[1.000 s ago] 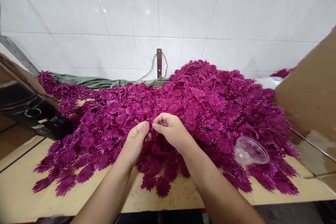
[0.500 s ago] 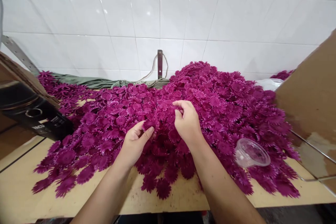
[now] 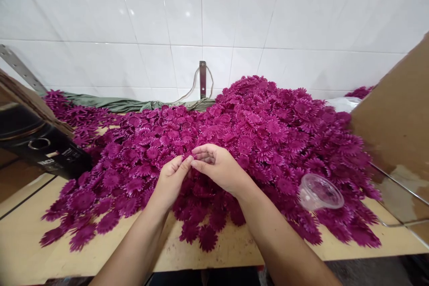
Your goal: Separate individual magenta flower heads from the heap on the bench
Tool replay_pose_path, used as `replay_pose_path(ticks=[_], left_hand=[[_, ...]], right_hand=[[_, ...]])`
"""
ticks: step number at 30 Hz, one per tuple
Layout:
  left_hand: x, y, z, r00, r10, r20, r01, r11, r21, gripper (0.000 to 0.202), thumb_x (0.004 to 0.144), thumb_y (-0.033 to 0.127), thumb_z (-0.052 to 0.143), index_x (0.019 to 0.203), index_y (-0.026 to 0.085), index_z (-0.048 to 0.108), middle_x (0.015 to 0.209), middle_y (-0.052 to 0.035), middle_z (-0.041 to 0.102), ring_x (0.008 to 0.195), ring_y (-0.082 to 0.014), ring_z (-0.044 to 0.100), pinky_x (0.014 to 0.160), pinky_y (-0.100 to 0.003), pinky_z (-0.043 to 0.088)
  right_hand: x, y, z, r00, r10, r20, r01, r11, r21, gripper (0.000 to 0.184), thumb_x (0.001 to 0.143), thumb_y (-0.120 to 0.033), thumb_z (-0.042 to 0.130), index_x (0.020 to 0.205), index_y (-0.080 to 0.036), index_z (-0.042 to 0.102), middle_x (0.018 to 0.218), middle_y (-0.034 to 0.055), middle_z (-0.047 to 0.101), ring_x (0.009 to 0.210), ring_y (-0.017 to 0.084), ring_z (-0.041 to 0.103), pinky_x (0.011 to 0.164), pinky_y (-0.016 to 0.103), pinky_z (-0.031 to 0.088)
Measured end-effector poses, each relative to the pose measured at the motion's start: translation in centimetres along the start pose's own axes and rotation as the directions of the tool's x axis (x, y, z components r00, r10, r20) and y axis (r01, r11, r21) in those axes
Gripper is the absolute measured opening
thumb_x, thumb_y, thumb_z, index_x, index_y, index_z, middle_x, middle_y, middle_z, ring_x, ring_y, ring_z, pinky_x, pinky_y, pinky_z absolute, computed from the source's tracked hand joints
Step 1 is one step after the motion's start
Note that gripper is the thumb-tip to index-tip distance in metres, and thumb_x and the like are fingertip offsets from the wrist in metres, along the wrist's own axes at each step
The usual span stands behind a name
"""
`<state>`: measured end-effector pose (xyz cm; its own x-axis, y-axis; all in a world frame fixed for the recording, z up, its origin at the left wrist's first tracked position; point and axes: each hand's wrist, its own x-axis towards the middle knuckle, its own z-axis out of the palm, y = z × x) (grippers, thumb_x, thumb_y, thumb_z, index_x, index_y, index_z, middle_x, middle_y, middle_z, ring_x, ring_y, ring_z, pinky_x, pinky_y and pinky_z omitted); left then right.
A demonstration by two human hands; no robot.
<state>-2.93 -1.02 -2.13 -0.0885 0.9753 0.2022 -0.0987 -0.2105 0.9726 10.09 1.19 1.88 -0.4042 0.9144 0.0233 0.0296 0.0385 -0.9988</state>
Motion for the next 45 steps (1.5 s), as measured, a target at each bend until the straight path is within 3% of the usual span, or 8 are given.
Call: replay_pose_path(ticks=[5, 12, 17, 21, 25, 29, 37, 45], left_hand=[[-0.1, 0.2, -0.2, 0.992, -0.011, 0.125, 0.006, 0.999, 0.042, 0.050, 0.069, 0.060, 0.052, 0.045, 0.018, 0.042, 0.042, 0.0066, 0.034, 0.042, -0.0069, 0.027, 0.044, -0.022, 0.025], [-0.5, 0.5, -1.1, 0.999, 0.017, 0.037, -0.018, 0.999, 0.034, 0.044, 0.073, 0.053, 0.052, 0.049, 0.017, 0.047, 0.047, 0.0043, 0.041, 0.047, -0.0083, 0.038, 0.051, -0.022, 0.034], [0.1, -0.1, -1.1, 0.998, 0.052, 0.025, -0.056, 0.983, 0.173, 0.025, 0.070, 0.033, 0.060, 0.089, 0.018, 0.057, 0.076, -0.0011, 0.056, 0.073, -0.0156, 0.052, 0.071, -0.029, 0.044], [0.2, -0.5, -1.0, 0.978, 0.204, 0.038, -0.196, 0.850, 0.489, 0.011, 0.073, 0.024, 0.056, 0.081, 0.017, 0.058, 0.096, -0.0072, 0.055, 0.095, -0.0206, 0.051, 0.088, -0.036, 0.039], [0.2, -0.1, -1.1, 0.973, 0.144, 0.181, -0.229, 0.708, 0.668, 0.031, 0.085, 0.030, 0.040, 0.061, 0.018, 0.055, 0.073, -0.0041, 0.057, 0.075, -0.0176, 0.055, 0.077, -0.035, 0.044], [0.4, 0.0, -1.1, 0.967, 0.251, 0.036, -0.194, 0.638, 0.746, 0.021, 0.077, 0.035, 0.055, 0.088, 0.017, 0.060, 0.089, -0.0069, 0.059, 0.087, -0.0218, 0.056, 0.081, -0.038, 0.044], [0.7, 1.0, 0.2, 0.945, 0.318, 0.079, -0.312, 0.801, 0.511, 0.021, 0.077, 0.022, 0.053, 0.096, 0.018, 0.062, 0.093, -0.0066, 0.060, 0.087, -0.0174, 0.057, 0.082, -0.031, 0.045], [1.5, 1.6, 1.1, 0.982, 0.165, -0.089, -0.131, 0.942, 0.308, 0.009, 0.070, 0.022, 0.054, 0.065, 0.016, 0.058, 0.063, 0.0007, 0.058, 0.063, -0.0127, 0.053, 0.064, -0.024, 0.042]], right_hand=[[0.5, 0.3, 0.2, 0.999, 0.027, 0.021, -0.029, 0.994, 0.107, 0.019, 0.053, -0.021, 0.073, 0.065, -0.016, 0.059, 0.061, -0.0050, 0.060, 0.059, 0.008, 0.056, 0.066, 0.024, 0.046], [1.6, -0.6, -1.9, 0.889, -0.042, -0.456, 0.097, 0.991, 0.098, 0.022, 0.058, -0.023, 0.070, 0.064, -0.018, 0.049, 0.060, -0.0034, 0.062, 0.057, 0.009, 0.060, 0.056, 0.021, 0.044], [0.8, -0.7, -1.6, 0.970, 0.007, -0.244, 0.031, 0.988, 0.150, 0.030, 0.053, -0.025, 0.074, 0.070, -0.018, 0.051, 0.060, -0.0045, 0.060, 0.055, 0.008, 0.058, 0.056, 0.022, 0.045], [0.7, 0.1, -0.9, 0.960, -0.006, -0.279, 0.048, 0.988, 0.145, 0.036, 0.044, -0.020, 0.077, 0.071, -0.017, 0.054, 0.059, -0.0076, 0.054, 0.056, 0.006, 0.051, 0.059, 0.020, 0.042], [0.7, 0.2, -1.0, 0.969, 0.031, -0.244, -0.001, 0.993, 0.122, 0.035, 0.045, -0.023, 0.076, 0.074, -0.016, 0.056, 0.060, -0.0058, 0.056, 0.056, 0.008, 0.050, 0.059, 0.023, 0.041], [0.4, 0.1, -1.3, 0.989, -0.014, -0.150, 0.012, 1.000, -0.017, 0.018, 0.060, -0.031, 0.065, 0.067, -0.015, 0.059, 0.060, -0.0020, 0.058, 0.056, 0.010, 0.051, 0.059, 0.025, 0.040], [0.2, 0.6, -0.9, 0.955, -0.272, -0.117, 0.150, 0.786, -0.600, 0.011, 0.071, -0.017, 0.049, 0.064, -0.017, 0.058, 0.064, 0.0007, 0.057, 0.063, 0.015, 0.050, 0.063, 0.028, 0.038], [-1.3, 0.3, -0.2, 0.962, -0.197, -0.189, 0.110, 0.913, -0.393, 0.008, 0.071, -0.025, 0.052, 0.069, -0.018, 0.054, 0.056, -0.0043, 0.047, 0.053, 0.011, 0.042, 0.053, 0.024, 0.035]])
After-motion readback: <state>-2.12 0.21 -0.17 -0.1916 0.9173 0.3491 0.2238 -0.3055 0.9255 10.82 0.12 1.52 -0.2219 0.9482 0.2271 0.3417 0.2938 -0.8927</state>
